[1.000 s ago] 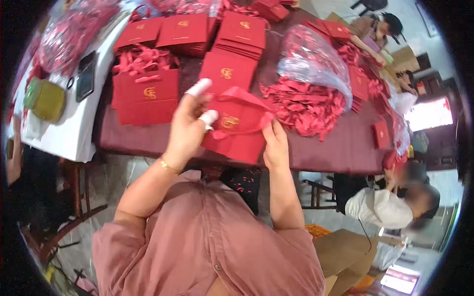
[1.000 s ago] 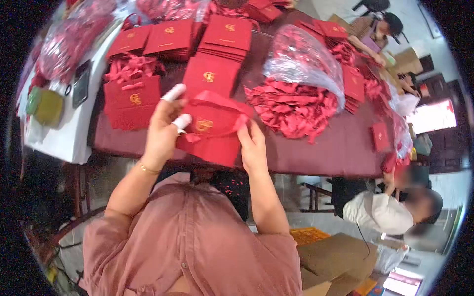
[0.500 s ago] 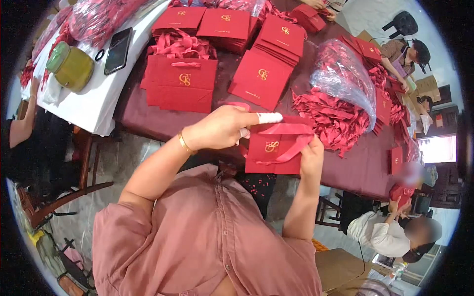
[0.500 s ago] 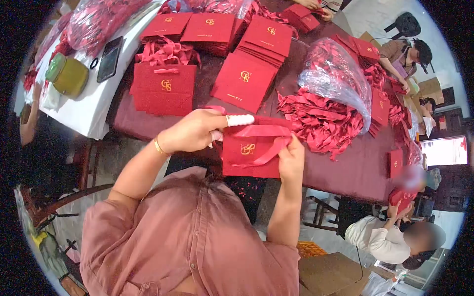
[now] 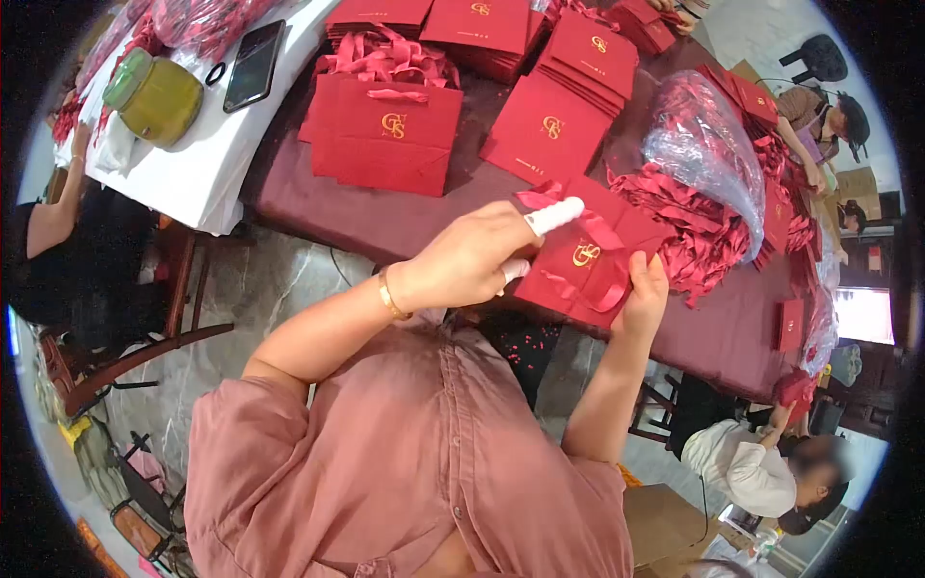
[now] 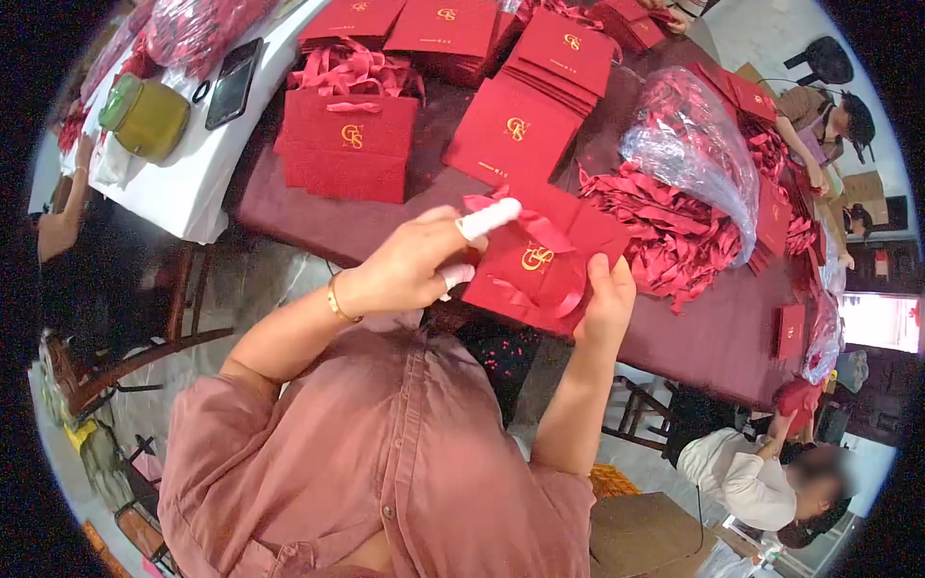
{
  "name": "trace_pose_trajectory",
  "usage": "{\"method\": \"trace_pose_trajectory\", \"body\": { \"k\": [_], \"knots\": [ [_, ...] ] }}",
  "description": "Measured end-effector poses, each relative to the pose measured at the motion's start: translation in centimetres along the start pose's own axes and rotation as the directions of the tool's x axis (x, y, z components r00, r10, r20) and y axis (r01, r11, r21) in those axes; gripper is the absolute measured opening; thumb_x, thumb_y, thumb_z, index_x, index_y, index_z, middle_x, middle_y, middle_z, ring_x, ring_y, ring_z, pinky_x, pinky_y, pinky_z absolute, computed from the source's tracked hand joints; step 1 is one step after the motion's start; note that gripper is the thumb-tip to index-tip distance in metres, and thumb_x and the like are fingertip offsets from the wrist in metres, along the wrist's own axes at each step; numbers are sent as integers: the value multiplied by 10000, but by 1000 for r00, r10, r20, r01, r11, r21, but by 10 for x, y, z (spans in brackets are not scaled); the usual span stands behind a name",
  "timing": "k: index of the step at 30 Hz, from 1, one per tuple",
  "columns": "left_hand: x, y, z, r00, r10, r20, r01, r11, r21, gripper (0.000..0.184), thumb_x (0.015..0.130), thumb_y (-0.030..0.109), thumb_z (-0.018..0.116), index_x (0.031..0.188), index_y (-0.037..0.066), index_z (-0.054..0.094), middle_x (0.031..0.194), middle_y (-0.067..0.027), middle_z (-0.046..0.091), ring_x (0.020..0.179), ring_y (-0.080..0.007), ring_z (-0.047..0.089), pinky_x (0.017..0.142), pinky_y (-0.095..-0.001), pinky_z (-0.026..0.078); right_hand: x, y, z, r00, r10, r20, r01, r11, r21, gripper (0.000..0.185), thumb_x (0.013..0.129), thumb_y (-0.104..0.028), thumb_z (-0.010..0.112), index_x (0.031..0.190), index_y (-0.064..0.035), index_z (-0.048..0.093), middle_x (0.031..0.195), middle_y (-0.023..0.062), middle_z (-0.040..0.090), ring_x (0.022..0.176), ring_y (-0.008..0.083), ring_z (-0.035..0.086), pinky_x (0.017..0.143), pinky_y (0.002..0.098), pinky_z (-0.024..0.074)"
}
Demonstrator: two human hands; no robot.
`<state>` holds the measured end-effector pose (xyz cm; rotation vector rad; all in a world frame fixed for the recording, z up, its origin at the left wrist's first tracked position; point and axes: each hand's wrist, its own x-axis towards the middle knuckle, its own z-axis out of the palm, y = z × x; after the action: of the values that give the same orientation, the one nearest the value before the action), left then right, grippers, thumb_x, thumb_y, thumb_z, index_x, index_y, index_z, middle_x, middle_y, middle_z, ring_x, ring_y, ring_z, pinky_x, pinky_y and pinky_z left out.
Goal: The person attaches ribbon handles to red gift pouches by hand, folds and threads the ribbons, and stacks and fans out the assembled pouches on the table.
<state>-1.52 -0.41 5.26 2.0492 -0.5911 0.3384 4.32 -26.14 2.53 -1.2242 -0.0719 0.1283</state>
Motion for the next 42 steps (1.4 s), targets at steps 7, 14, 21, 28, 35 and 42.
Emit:
{"method": "trace_pose_trajectory", "body": {
  "k": [7,14,21,28,35,42],
  "knots": [
    [-5,7,4,982,-127,140,152,971,-183,254,725,-19,669,931,10,522,908,-167,561,880,-375,560,767,-449,457,-7,7,11,996,-85,3,84,982,-170,307,964,-73,518,1244,51,539,1221,112,606,1093,190,580,979,323,434],
    [-3,4,-6,929,30,369,-19,999,-35,836,702,-62,578,1479,137,341,788,-179,576,738,-371,584,707,-446,469,-15,0,14,992,-117,48,127,937,-324,277,965,-63,528,1221,37,559,1169,76,623,1045,160,579,937,305,447],
    [6,11,-35,860,61,506,-232,931,282,820,705,-12,596,1471,194,391,815,-102,611,829,-298,602,767,-434,459,-18,11,14,969,-208,137,248,852,-461,252,960,-52,527,1190,33,585,1122,67,641,1013,153,583,917,298,453],
    [4,-4,-47,968,-135,212,158,983,-95,537,886,109,608,1407,142,483,910,-100,649,846,-227,620,733,-346,510,-12,-2,0,979,-202,-9,191,938,-289,311,959,-67,514,1247,40,555,1214,90,607,1082,180,577,969,327,440],
    [-7,-22,20,834,-510,-212,407,827,-389,293,981,207,537,1204,21,577,1054,-113,652,928,-164,621,759,-301,509,-17,8,11,983,-181,-27,170,956,-241,326,954,-72,525,1256,50,550,1228,102,601,1098,194,575,984,330,432],
    [1,-30,41,768,-557,-316,398,802,-445,277,957,242,593,867,-20,603,683,-175,604,630,-184,627,583,-340,478,-26,10,17,988,-140,-62,123,967,-225,320,959,-76,519,1251,50,550,1219,103,604,1093,193,577,971,326,440]
  ]
}}
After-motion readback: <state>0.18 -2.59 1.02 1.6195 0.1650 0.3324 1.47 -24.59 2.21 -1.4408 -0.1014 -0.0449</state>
